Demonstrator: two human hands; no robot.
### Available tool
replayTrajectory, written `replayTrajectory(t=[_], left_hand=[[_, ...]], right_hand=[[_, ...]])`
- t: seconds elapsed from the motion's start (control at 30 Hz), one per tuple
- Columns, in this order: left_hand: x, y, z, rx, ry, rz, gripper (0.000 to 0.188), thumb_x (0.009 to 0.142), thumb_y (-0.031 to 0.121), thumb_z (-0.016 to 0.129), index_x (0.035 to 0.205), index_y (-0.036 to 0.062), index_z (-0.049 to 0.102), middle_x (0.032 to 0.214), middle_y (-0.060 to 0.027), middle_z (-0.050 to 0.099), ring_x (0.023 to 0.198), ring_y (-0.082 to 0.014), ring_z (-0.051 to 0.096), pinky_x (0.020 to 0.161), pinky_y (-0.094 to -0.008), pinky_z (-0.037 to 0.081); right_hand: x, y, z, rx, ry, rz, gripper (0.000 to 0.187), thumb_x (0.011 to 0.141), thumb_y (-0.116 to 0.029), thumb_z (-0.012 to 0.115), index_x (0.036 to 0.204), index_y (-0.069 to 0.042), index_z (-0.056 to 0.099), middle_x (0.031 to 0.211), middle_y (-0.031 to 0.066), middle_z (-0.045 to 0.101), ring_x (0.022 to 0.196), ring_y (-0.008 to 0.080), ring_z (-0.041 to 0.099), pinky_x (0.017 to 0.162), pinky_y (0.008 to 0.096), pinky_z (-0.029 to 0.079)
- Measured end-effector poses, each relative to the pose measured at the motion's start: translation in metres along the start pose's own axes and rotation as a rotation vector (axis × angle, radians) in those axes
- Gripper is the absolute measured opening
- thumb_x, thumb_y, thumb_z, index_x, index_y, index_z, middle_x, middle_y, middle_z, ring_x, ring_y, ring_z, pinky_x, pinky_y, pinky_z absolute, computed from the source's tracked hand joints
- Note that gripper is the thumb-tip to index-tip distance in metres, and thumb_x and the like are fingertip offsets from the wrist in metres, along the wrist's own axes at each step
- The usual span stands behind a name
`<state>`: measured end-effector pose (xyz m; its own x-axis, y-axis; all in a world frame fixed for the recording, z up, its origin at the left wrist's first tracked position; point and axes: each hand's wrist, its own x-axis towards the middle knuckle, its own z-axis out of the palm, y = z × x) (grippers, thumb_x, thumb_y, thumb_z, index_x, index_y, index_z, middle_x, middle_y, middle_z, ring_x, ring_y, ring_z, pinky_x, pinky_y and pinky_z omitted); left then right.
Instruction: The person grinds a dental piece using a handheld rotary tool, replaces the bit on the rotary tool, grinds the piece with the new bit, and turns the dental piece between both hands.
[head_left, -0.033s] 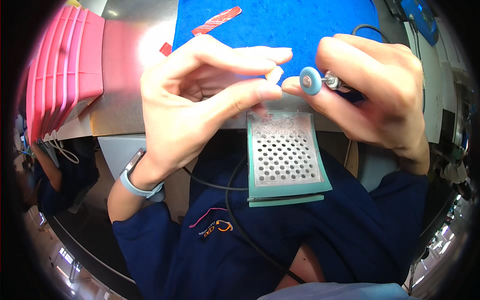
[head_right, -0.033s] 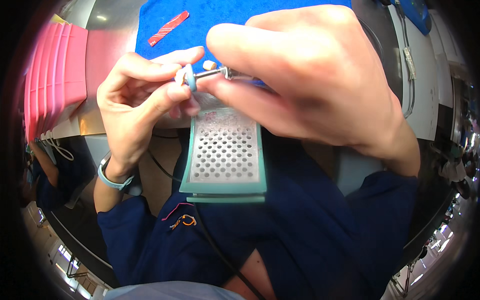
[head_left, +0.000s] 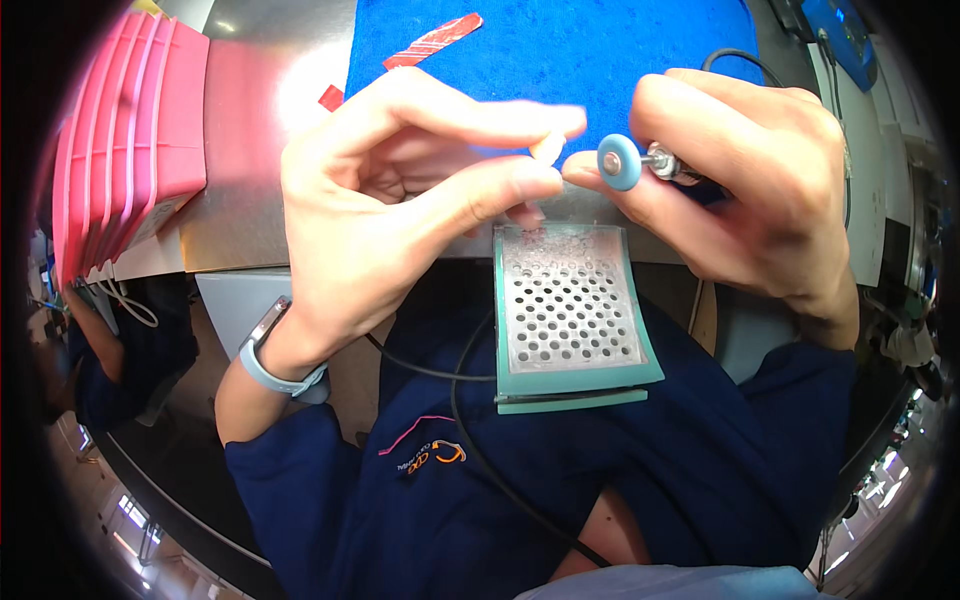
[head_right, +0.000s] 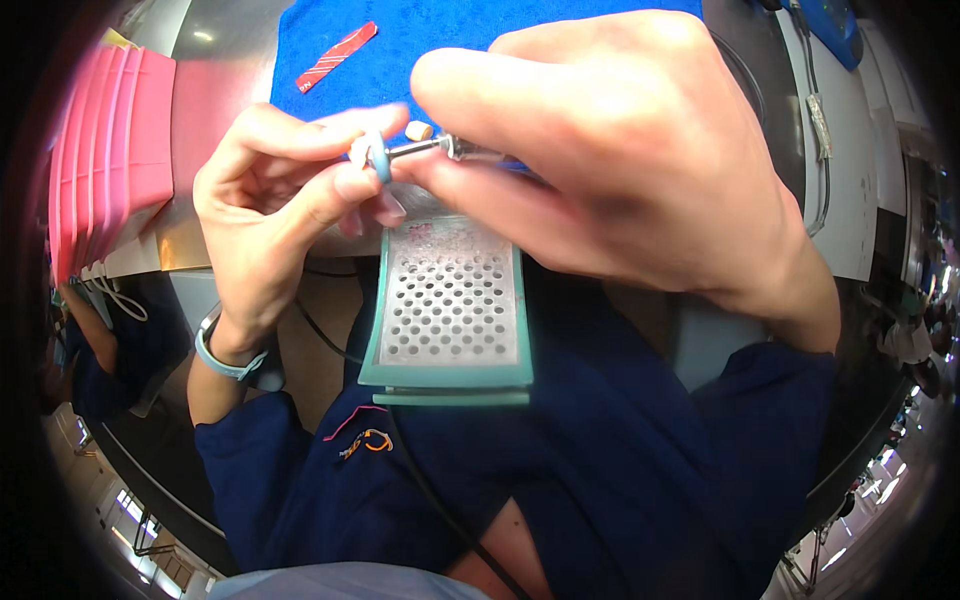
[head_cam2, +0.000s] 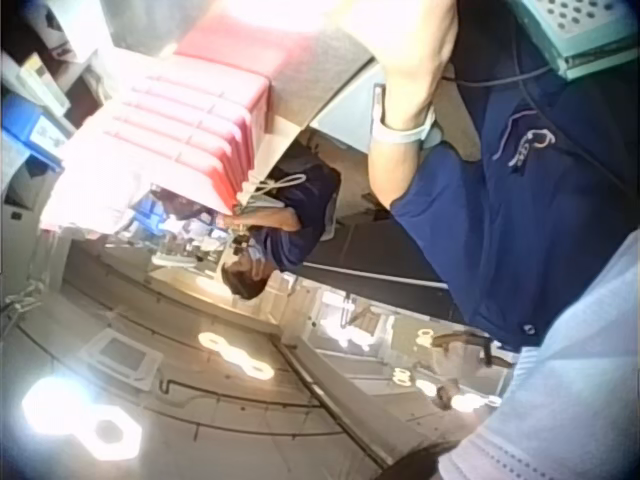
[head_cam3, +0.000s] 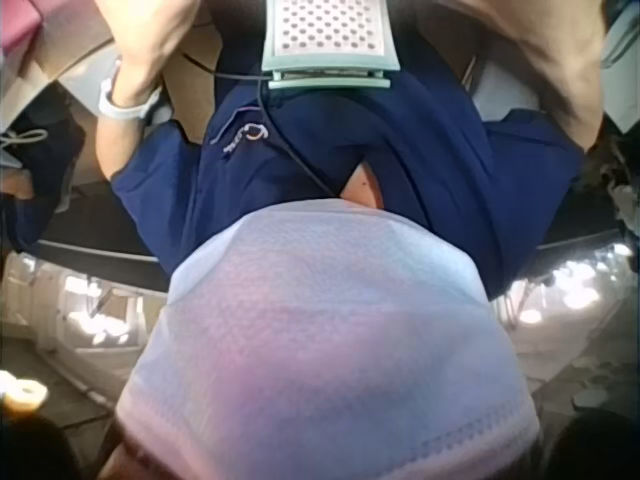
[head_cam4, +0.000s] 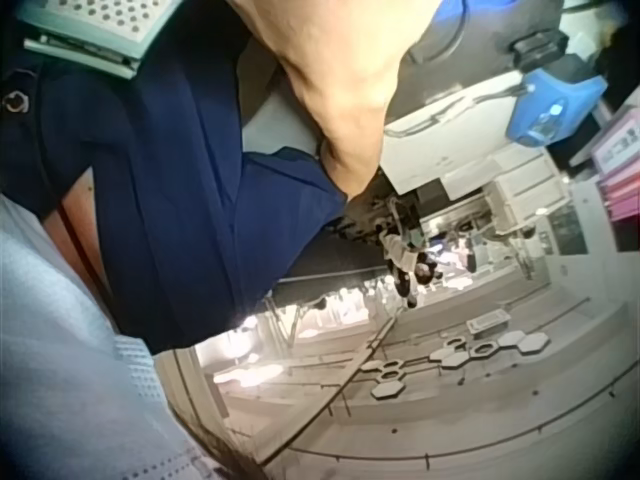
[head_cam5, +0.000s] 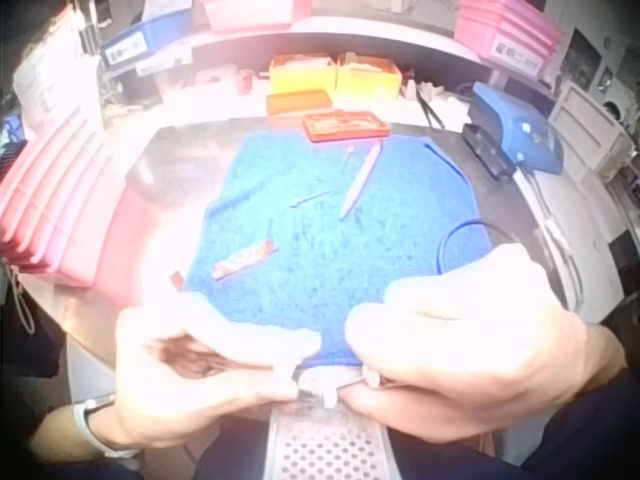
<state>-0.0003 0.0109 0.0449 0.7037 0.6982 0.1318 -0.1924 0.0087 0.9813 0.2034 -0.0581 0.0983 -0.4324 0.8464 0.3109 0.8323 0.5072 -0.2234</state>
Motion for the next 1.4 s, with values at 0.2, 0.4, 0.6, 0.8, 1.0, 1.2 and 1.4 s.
replayTrajectory(t=[0.2,0.4,0.6,0.8,1.0,1.2,1.4], left_hand=[[0.002,-0.004,-0.006,0.074,-0.085,0.08,0.021,0.082,-0.009,0.064,0.101,-0.0027,0.058,0.091,-0.0163,0.069,0.069,-0.0197,0.069,0.056,-0.0234,0.053],[0.003,-0.007,-0.001,0.068,-0.062,0.117,0.022,0.083,-0.009,0.064,0.103,-0.0031,0.057,0.096,-0.0187,0.068,0.074,-0.0206,0.069,0.057,-0.0233,0.053],[0.003,-0.01,-0.005,0.058,-0.033,0.132,0.021,0.081,-0.009,0.066,0.1,-0.004,0.058,0.098,-0.0193,0.068,0.074,-0.02,0.069,0.057,-0.0229,0.053],[0.0,-0.002,-0.003,0.04,-0.037,0.066,0.017,0.079,-0.011,0.067,0.094,-0.0043,0.062,0.092,-0.017,0.068,0.073,-0.0201,0.069,0.058,-0.0234,0.054],[0.001,-0.002,-0.002,0.044,-0.049,0.056,0.017,0.079,-0.013,0.065,0.093,-0.0044,0.063,0.091,-0.017,0.069,0.075,-0.0194,0.069,0.065,-0.0275,0.057],[0.001,-0.004,-0.001,0.034,-0.044,0.052,0.016,0.079,-0.015,0.064,0.092,-0.0047,0.063,0.092,-0.0183,0.069,0.076,-0.0194,0.069,0.067,-0.0281,0.057],[0.002,-0.002,-0.002,0.039,-0.05,0.041,0.015,0.079,-0.014,0.064,0.091,-0.005,0.063,0.092,-0.0186,0.069,0.075,-0.0192,0.069,0.066,-0.0278,0.057]], right_hand=[[0.0,0.002,0.0,0.054,0.05,0.008,0.024,0.073,-0.012,0.077,0.067,-0.004,0.055,0.056,0.0056,0.045,0.044,0.0184,0.045,0.04,0.0312,0.033],[-0.003,0.005,0.005,0.086,0.07,0.016,0.02,0.073,-0.01,0.076,0.068,-0.004,0.057,0.057,0.0058,0.047,0.044,0.0182,0.046,0.04,0.0312,0.033],[-0.003,0.007,0.007,-0.015,0.06,-0.016,0.025,0.068,-0.015,0.08,0.077,-0.003,0.06,0.058,0.0049,0.046,0.044,0.0177,0.046,0.04,0.0309,0.034],[-0.004,0.007,0.008,-0.141,0.114,-0.078,0.032,0.064,-0.02,0.082,0.079,-0.003,0.06,0.06,0.0037,0.046,0.043,0.0171,0.045,0.039,0.03,0.035],[-0.005,0.005,0.007,-0.157,0.093,-0.083,0.032,0.062,-0.02,0.081,0.079,-0.003,0.06,0.06,0.0035,0.046,0.043,0.0168,0.046,0.039,0.0297,0.036],[-0.004,0.005,0.006,-0.118,0.079,-0.101,0.03,0.061,-0.016,0.08,0.08,-0.003,0.06,0.059,0.0034,0.045,0.044,0.017,0.047,0.039,0.0301,0.037],[-0.005,0.004,0.004,-0.092,0.045,-0.093,0.03,0.06,-0.014,0.079,0.08,-0.003,0.06,0.06,0.0039,0.046,0.045,0.0179,0.048,0.04,0.0304,0.038]])
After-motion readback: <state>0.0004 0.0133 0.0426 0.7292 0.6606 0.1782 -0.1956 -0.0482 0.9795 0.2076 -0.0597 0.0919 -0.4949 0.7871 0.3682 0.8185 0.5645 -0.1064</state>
